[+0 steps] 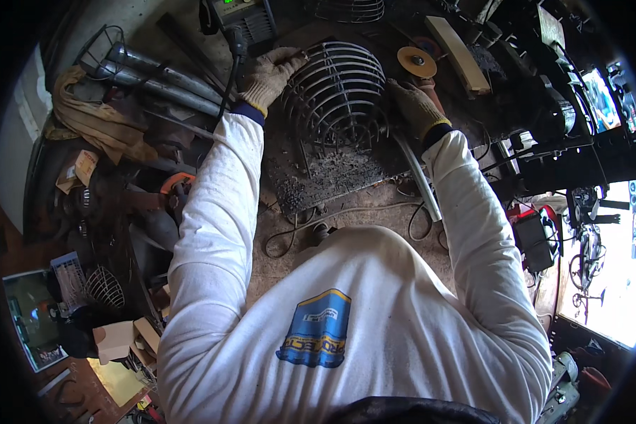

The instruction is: The person welds a curved metal wire to a wire cage frame using a welding torch and a rod. The person then hammers a different metal part on the frame before welding the rod to another section of the frame.

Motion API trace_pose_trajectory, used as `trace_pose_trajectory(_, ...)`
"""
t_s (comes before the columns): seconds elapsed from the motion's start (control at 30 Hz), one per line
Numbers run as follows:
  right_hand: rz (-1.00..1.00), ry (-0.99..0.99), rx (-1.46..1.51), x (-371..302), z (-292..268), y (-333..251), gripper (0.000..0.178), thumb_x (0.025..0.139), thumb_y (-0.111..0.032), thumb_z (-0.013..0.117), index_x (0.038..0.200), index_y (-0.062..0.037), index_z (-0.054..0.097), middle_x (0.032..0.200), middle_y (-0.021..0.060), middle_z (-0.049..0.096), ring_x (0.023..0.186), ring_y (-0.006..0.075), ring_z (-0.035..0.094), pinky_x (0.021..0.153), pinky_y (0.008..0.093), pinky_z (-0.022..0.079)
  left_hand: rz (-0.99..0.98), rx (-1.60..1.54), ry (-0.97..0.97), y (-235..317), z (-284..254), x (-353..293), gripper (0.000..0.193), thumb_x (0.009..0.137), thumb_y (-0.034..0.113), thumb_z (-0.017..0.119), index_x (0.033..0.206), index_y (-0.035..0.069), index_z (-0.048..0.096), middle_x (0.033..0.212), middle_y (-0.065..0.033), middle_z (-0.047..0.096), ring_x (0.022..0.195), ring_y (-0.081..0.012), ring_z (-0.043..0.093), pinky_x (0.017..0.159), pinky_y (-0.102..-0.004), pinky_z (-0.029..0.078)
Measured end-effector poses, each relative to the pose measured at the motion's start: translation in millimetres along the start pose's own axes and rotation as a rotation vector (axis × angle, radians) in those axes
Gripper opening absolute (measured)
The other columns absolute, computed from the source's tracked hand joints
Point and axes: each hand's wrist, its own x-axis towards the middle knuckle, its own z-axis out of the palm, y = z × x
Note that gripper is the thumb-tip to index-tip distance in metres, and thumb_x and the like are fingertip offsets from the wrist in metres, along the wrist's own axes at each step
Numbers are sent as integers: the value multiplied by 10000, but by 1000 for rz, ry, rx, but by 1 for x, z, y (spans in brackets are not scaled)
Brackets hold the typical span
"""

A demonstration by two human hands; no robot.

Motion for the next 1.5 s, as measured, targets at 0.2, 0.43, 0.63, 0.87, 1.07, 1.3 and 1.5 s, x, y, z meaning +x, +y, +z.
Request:
trace_pose_trajectory(0.2, -155, 26, 54, 11, 13, 9, 501, 1027, -403, 497, 1230, 42, 607, 1063, 131, 708, 903, 197, 690, 773, 298, 530, 76, -59, 64, -42, -1, 23, 348, 905, 377, 758, 1168, 150, 742, 1123, -59, 749, 1077, -221, 677, 966, -343, 515)
trace_pose_trajectory(0.43, -334, 101, -225, 38, 2, 17, 418, 1053, -319, 421, 1237, 5, 610, 1095, 193, 697, 1018, 283, 684, 853, 345, 529, 2, 175, 31, -21, 1, 33, 311, 956, 308, 706, 1185, 99, 725, 1133, -55, 742, 1055, -164, 665, 969, -291, 496)
trace_pose_trajectory(0.63, -334, 111, -522, 49, 2, 15, 368, 1072, -223, 429, 1321, 4, 578, 1217, 146, 686, 1094, 224, 672, 941, 295, 514, -38, 203, 63, -4, 3, 28, 312, 952, 339, 704, 1179, 128, 736, 1125, -48, 747, 1048, -174, 673, 957, -295, 498)
trace_pose_trajectory(0.87, -477, 276, -1045, 28, 6, -3, 355, 1044, -190, 390, 1305, -26, 566, 1235, 251, 647, 1158, 395, 626, 965, 424, 501, 9, 205, 51, -2, 14, 41, 326, 933, 362, 718, 1162, 132, 743, 1112, -52, 754, 1054, -172, 678, 939, -300, 507)
trace_pose_trajectory(1.07, -519, 133, -939, 24, 6, 3, 350, 1007, -150, 410, 1310, -35, 542, 1197, 269, 656, 1167, 412, 619, 980, 457, 500, 15, 46, 54, -34, 12, 44, 367, 935, 458, 685, 1174, 185, 740, 1136, -76, 745, 1098, -273, 684, 950, -360, 526)
trace_pose_trajectory(1.3, -203, 471, -219, -71, 12, -10, 417, 1029, -367, 546, 1321, -78, 619, 1199, 111, 686, 1101, 188, 637, 949, 308, 479, 133, 491, 346, 1, -28, -56, 375, 944, 471, 637, 1078, 127, 703, 1021, -139, 735, 941, -352, 705, 804, -434, 564)
trace_pose_trajectory(1.5, -403, 282, 117, -133, 24, 57, 357, 1001, -222, 628, 1287, -9, 605, 1203, 96, 662, 1086, 148, 613, 947, 299, 493, -266, 957, -134, 52, 31, -179, 620, 945, 560, 583, 1298, 51, 575, 1038, -288, 698, 910, -424, 713, 771, -462, 601)
